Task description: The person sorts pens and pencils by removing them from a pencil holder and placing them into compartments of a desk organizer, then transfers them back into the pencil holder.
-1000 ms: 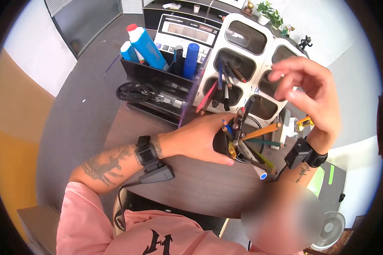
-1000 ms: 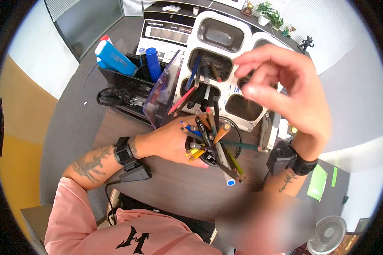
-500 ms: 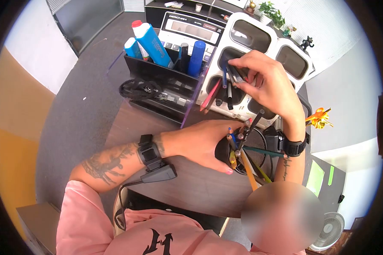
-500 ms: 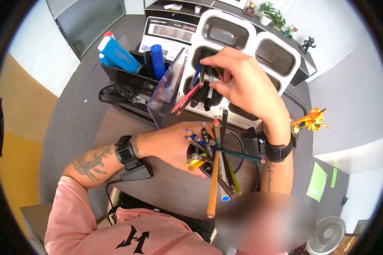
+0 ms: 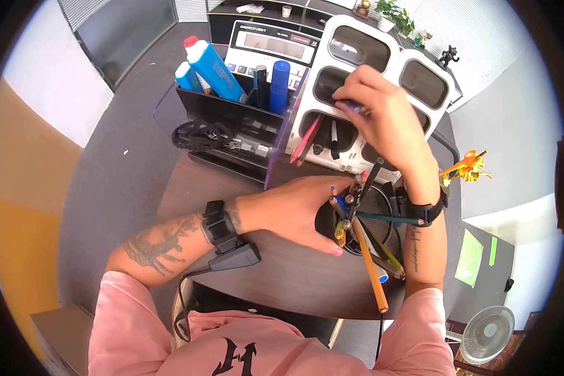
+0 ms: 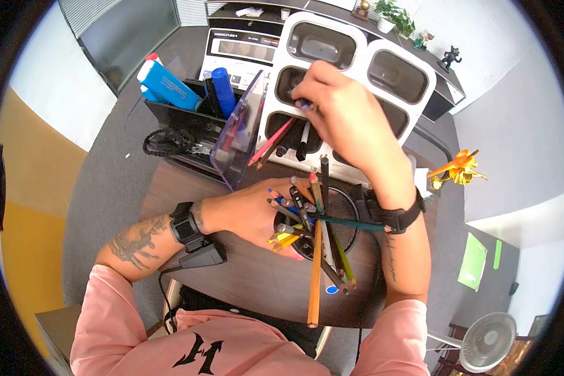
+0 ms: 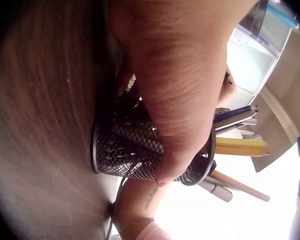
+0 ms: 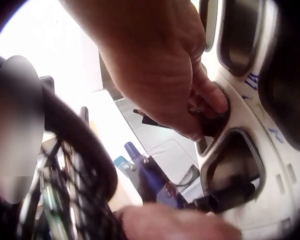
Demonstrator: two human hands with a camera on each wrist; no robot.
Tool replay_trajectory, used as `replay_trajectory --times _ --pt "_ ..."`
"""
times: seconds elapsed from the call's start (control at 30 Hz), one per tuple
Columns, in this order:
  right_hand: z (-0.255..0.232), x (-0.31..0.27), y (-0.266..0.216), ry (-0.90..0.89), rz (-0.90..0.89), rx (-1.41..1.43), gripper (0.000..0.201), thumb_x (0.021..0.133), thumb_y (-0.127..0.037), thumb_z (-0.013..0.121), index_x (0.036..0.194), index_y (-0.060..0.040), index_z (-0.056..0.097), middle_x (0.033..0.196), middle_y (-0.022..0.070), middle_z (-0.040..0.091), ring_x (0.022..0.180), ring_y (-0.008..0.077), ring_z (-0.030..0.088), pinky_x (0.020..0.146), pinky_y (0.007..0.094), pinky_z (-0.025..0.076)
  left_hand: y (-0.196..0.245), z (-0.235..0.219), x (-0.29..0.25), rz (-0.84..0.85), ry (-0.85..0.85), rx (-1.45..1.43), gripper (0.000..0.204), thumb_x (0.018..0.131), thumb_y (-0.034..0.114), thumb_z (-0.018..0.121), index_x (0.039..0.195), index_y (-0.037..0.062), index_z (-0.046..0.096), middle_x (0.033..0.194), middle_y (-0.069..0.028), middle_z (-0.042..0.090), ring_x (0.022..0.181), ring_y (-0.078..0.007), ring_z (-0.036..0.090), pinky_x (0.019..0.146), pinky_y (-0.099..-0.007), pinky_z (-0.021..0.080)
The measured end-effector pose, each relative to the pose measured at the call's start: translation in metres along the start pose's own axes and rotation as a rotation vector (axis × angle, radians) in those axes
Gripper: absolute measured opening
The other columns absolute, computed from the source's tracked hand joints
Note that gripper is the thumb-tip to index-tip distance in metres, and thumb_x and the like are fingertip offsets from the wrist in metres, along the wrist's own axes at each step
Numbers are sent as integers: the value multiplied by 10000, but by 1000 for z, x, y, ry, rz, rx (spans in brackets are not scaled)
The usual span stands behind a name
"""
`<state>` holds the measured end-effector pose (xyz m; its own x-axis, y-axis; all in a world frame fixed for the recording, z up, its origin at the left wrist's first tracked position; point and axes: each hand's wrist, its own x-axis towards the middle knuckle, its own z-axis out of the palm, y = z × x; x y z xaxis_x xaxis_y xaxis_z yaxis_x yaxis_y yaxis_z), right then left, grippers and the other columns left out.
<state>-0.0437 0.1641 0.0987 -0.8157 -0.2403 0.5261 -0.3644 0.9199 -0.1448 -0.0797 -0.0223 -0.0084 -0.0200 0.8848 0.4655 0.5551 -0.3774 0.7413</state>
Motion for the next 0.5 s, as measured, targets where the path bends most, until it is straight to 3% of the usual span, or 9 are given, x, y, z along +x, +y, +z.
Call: replay_trajectory --times 0.07,0.2,0.3,0.37,0.5 --pt "-8 2 -1 43 -7 -9 214 773 13 746 979 -28 701 916 108 618 802 324 662 724 395 548 -4 0 -2 25 1 34 811 685 385 868 1273 -35 500 1168 -230 610 1091 -407 607 922 -440 494" --pt "-50 -1 -10 117 123 54 155 813 38 751 959 -5 724 915 66 668 747 159 662 645 264 549 1 -1 -2 -58 17 26 816 685 377 871 1286 -28 497 1175 -222 614 1094 -407 606 925 -440 494" --pt "-78 -10 -25 145 171 120 153 821 44 750 962 -15 736 921 41 668 767 129 652 634 245 535 -1 3 -2 -2 95 32 825 676 372 879 1292 -21 495 1182 -213 618 1089 -402 607 927 -438 494" --pt "-96 -16 -36 132 197 149 119 838 68 731 952 35 720 938 61 626 755 99 600 569 194 475 -1 3 -2 -9 84 86 865 667 376 890 1321 -22 487 1181 -208 623 1083 -390 612 929 -436 494" --pt "-128 -35 -47 125 172 136 116 831 90 714 936 40 715 930 108 613 711 99 580 527 181 451 -3 4 -2 -26 66 85 916 668 382 897 1366 -25 465 1182 -213 628 1079 -377 623 930 -425 496"
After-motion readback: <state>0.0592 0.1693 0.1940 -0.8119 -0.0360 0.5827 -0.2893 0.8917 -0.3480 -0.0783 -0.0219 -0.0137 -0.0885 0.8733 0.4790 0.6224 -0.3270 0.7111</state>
